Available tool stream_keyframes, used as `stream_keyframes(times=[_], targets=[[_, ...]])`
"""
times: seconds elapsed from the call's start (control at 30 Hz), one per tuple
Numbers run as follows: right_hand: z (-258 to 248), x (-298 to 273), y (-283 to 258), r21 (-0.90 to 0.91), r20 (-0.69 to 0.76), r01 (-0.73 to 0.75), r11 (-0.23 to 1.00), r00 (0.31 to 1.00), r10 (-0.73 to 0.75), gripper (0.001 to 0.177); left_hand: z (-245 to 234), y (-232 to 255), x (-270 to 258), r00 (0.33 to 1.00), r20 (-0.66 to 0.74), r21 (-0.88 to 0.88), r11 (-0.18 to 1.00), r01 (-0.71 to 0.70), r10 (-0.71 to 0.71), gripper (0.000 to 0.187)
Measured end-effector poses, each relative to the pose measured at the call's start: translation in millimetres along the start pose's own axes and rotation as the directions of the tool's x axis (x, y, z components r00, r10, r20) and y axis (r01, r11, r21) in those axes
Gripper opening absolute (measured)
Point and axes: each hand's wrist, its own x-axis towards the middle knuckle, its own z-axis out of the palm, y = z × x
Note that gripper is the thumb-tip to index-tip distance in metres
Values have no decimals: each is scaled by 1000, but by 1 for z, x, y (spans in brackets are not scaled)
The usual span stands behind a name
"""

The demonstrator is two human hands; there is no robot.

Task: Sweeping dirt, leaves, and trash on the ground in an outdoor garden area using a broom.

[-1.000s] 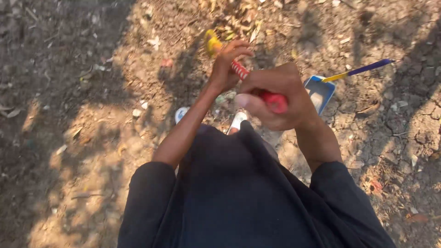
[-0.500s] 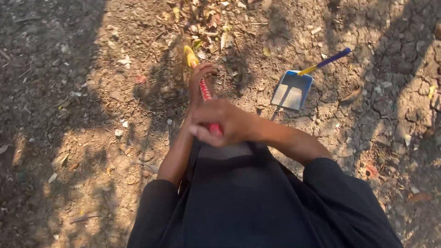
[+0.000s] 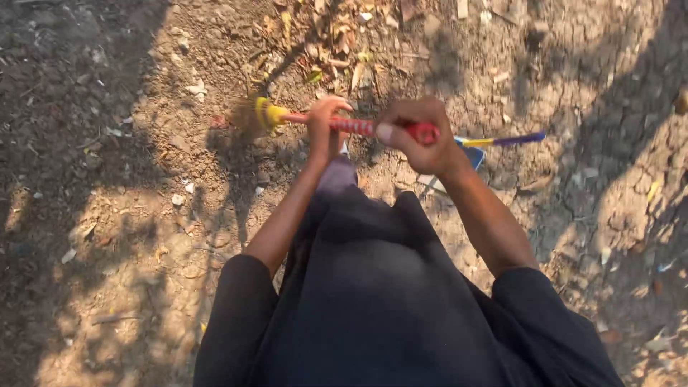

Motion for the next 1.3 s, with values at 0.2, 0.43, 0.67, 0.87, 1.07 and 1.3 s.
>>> stream_keyframes(times=[0.2, 0.43, 0.67, 0.87, 1.07, 1.3], targets=[[-12, 46, -50, -238, 167, -17, 971, 984, 59, 10, 42, 60, 87, 905, -109, -253, 869, -424, 410, 34], [2, 82, -66, -338, 287, 186, 922, 954, -87, 7, 54, 96, 133, 975, 11, -511, 840, -183, 220, 25], [8, 93, -91, -234, 417, 392, 890, 867, -273, 12, -32, 89, 122, 964, -43, -227, 937, -265, 262, 26], [-8, 98, -13, 17, 159, 217, 976, 963, -217, 13, -85, 28, 119, 982, -129, 66, 990, -128, 136, 20], [-13, 70, 120, 328, -199, 84, 941, 980, -18, 18, -32, -11, 137, 964, -118, 151, 955, 256, -240, 18], [-53, 21, 59, -210, -187, -37, 977, 982, -3, 10, 139, 27, 159, 752, 486, -699, 320, 640, -445, 14]])
